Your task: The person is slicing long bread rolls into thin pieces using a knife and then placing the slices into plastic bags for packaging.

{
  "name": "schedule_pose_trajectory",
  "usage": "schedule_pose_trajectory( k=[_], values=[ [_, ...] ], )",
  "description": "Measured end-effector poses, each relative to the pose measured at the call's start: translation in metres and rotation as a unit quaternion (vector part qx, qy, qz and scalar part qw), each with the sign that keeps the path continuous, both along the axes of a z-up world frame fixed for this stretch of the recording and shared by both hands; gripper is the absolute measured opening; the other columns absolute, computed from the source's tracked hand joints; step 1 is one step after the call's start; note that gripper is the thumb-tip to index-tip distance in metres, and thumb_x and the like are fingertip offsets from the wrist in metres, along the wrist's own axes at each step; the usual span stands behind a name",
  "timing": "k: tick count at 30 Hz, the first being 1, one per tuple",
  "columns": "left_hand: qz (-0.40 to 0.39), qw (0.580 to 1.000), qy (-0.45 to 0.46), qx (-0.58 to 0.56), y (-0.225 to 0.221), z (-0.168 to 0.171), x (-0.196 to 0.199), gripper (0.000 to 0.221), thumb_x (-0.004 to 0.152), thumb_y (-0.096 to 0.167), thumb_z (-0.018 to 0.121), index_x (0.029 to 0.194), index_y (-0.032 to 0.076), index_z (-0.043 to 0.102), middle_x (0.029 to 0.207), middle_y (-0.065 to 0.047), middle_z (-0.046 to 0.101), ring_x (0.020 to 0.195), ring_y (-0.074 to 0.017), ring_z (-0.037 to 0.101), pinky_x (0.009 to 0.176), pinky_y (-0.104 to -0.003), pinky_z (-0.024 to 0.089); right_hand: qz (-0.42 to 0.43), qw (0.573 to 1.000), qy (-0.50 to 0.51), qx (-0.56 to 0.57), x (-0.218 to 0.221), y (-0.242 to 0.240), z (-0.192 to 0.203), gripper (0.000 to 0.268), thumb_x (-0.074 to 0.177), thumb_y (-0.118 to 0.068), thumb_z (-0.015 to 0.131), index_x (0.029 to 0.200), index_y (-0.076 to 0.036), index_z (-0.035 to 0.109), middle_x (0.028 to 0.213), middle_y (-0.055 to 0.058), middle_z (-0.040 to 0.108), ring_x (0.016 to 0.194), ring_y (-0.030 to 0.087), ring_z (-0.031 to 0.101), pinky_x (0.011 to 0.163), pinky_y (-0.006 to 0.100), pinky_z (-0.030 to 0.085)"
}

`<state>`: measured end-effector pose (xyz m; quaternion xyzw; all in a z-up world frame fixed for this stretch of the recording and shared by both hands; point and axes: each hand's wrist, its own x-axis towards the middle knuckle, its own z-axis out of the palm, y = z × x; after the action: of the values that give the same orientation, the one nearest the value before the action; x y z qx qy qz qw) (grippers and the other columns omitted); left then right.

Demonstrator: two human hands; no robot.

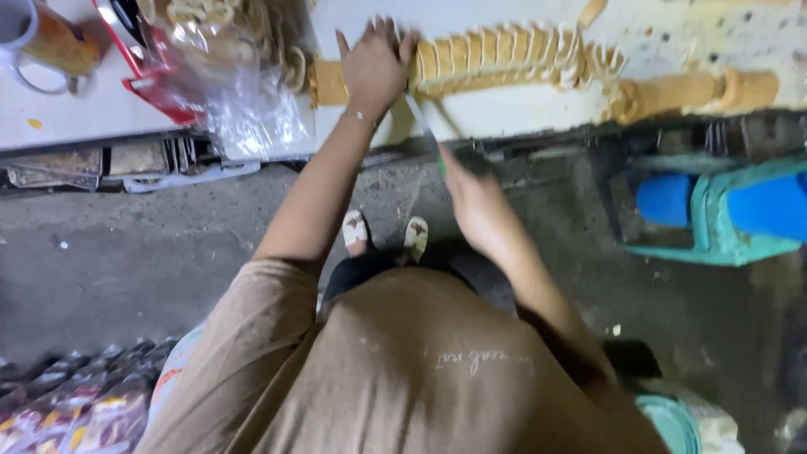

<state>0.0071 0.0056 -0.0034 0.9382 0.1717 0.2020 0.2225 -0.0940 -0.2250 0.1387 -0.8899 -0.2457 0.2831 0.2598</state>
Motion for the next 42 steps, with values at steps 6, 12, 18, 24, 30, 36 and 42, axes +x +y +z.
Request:
schedule_pose_trajectory(
  k=[6, 12, 18, 24, 30, 36, 42],
  values=[
    [-0.023, 0.999, 0.006, -0.031, 0.0, 0.0, 0.001, 0.057, 0.102, 0.053, 0.041, 0.101, 0.004, 0.069, 0.103, -0.018, 0.075, 0.1, -0.0356, 0.072, 0.106, -0.071, 0.033, 0.002, 0.999, -0.028, 0.018, 0.032, 0.033, -0.087, 0.056, 0.11, -0.014, 0.041, 0.164, -0.02, 0.029, 0.052, 0.002, 0.036, 0.04, 0.017, 0.031, 0.041, 0.037, 0.027],
    [-0.003, 0.999, -0.044, 0.01, -0.001, -0.011, -0.005, 0.066, 0.105, 0.057, 0.033, 0.107, 0.005, 0.073, 0.093, -0.012, 0.077, 0.085, -0.0317, 0.075, 0.109, -0.069, 0.02, 0.024, 0.999, 0.001, -0.037, 0.003, 0.022, -0.036, 0.061, 0.11, -0.014, 0.04, 0.166, -0.024, 0.017, 0.056, 0.005, 0.037, 0.043, 0.022, 0.034, 0.046, 0.037, 0.028],
    [-0.005, 0.999, -0.042, 0.003, 0.003, -0.003, -0.001, 0.065, 0.104, 0.057, 0.029, 0.092, 0.006, 0.068, 0.079, -0.01, 0.073, 0.083, -0.0311, 0.073, 0.109, -0.071, 0.023, 0.004, 1.0, -0.01, -0.016, -0.007, 0.003, -0.078, 0.058, 0.112, -0.024, 0.038, 0.165, -0.024, 0.017, 0.045, 0.005, 0.04, 0.033, 0.017, 0.037, 0.038, 0.034, 0.039],
    [-0.005, 1.0, -0.026, 0.005, 0.005, 0.001, 0.001, 0.061, 0.105, 0.054, 0.033, 0.106, 0.005, 0.069, 0.09, -0.014, 0.074, 0.086, -0.0348, 0.073, 0.114, -0.066, 0.015, 0.04, 0.97, -0.179, 0.161, 0.035, 0.054, -0.143, 0.05, 0.107, -0.007, 0.037, 0.156, -0.007, 0.035, 0.126, 0.033, 0.064, 0.09, 0.052, 0.065, 0.073, 0.051, 0.052],
    [-0.004, 0.999, -0.035, -0.001, 0.0, 0.004, -0.004, 0.061, 0.105, 0.056, 0.03, 0.094, 0.008, 0.066, 0.073, -0.008, 0.069, 0.07, -0.031, 0.071, 0.113, -0.067, 0.019, 0.0, 0.994, -0.024, -0.102, -0.031, -0.012, -0.113, 0.06, 0.112, -0.032, 0.036, 0.164, -0.042, 0.009, 0.053, 0.024, 0.053, 0.049, 0.044, 0.061, 0.057, 0.053, 0.05],
    [-0.011, 1.0, -0.014, 0.018, -0.001, -0.006, -0.006, 0.059, 0.107, 0.054, 0.03, 0.1, 0.008, 0.068, 0.082, -0.013, 0.073, 0.078, -0.0333, 0.074, 0.115, -0.063, 0.016, 0.017, 0.98, -0.196, 0.022, 0.026, 0.054, -0.211, 0.076, 0.095, -0.001, 0.044, 0.165, -0.022, 0.021, 0.06, 0.026, 0.055, 0.054, 0.052, 0.056, 0.052, 0.059, 0.041],
    [-0.03, 0.988, -0.149, 0.035, 0.004, -0.003, -0.001, 0.07, 0.11, 0.061, 0.02, 0.11, 0.014, 0.072, 0.073, -0.001, 0.071, 0.104, -0.0257, 0.071, 0.114, -0.063, 0.006, 0.048, 0.994, -0.074, -0.06, -0.072, -0.067, -0.126, 0.081, 0.099, 0.001, 0.041, 0.167, -0.027, 0.008, 0.053, 0.012, 0.048, 0.041, 0.027, 0.049, 0.042, 0.047, 0.039]
  ],
)
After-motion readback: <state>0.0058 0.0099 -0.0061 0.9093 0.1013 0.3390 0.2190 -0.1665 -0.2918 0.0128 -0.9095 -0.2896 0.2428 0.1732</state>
